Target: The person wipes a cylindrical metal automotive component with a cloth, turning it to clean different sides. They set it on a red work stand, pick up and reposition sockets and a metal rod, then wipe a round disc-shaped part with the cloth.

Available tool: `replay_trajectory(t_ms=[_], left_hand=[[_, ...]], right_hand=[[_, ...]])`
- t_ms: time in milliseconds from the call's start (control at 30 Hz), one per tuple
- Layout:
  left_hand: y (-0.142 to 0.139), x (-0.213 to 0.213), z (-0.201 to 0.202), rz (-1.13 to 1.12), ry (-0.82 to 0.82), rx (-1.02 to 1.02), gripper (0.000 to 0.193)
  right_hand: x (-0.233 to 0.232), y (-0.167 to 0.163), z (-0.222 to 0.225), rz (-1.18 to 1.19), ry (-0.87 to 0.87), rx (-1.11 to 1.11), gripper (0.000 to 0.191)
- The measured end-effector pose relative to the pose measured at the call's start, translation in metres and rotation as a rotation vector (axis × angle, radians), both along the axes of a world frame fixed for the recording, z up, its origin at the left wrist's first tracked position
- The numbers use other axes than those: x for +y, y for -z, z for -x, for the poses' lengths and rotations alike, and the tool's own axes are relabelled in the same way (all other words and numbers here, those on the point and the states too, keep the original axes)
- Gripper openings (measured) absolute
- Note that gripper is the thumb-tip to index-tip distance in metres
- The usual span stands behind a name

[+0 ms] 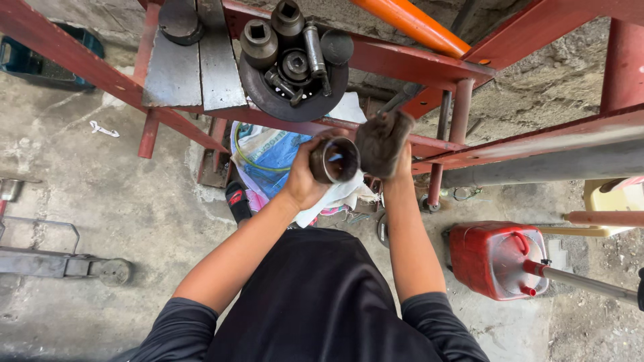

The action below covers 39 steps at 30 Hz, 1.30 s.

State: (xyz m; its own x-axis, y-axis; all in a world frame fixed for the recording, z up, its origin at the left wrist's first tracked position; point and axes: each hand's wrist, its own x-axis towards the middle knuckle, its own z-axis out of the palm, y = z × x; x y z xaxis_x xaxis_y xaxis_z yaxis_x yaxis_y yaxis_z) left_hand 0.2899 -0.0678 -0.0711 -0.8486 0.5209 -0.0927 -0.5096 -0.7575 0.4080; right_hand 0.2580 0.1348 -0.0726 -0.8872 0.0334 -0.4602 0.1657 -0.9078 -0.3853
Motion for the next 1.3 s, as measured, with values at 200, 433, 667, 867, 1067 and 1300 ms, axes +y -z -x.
replay_trajectory(t_ms=[200, 433, 667, 867, 1067, 1300], left_hand=[[0.023, -0.009, 0.005, -0.092, 0.019, -0.272, 0.054], [0.025, 0.01, 0.0, 0.087, -0.15, -0.165, 0.051], [0.009, 0.028, -0.003, 0.99, -0.784, 0.607, 0.029], [-0.024, 0.01, 0.01, 1.07, -0.912, 1.116, 0.036], [-0.058, -0.012, 0.015, 0.985, -0.631, 1.147, 0.047], [-0.047, 0.006, 0.03, 0.8, -0.421, 0.539, 0.055]], right_hand=[[0.005, -0.007, -0.037, -0.071, 0.069, 0.229, 0.053], [-0.034, -0.037, -0.065, -1.643, 0.362, 0.577, 0.052], [-0.088, -0.029, -0.093, -1.357, -0.122, 0.439, 0.063], [-0.061, -0.021, -0.079, -0.461, -0.133, 0.329, 0.065], [-0.039, -0.021, -0.078, -0.643, -0.411, 0.416, 0.054], [-0.042, -0.041, -0.064, -1.728, -0.375, 0.883, 0.025]])
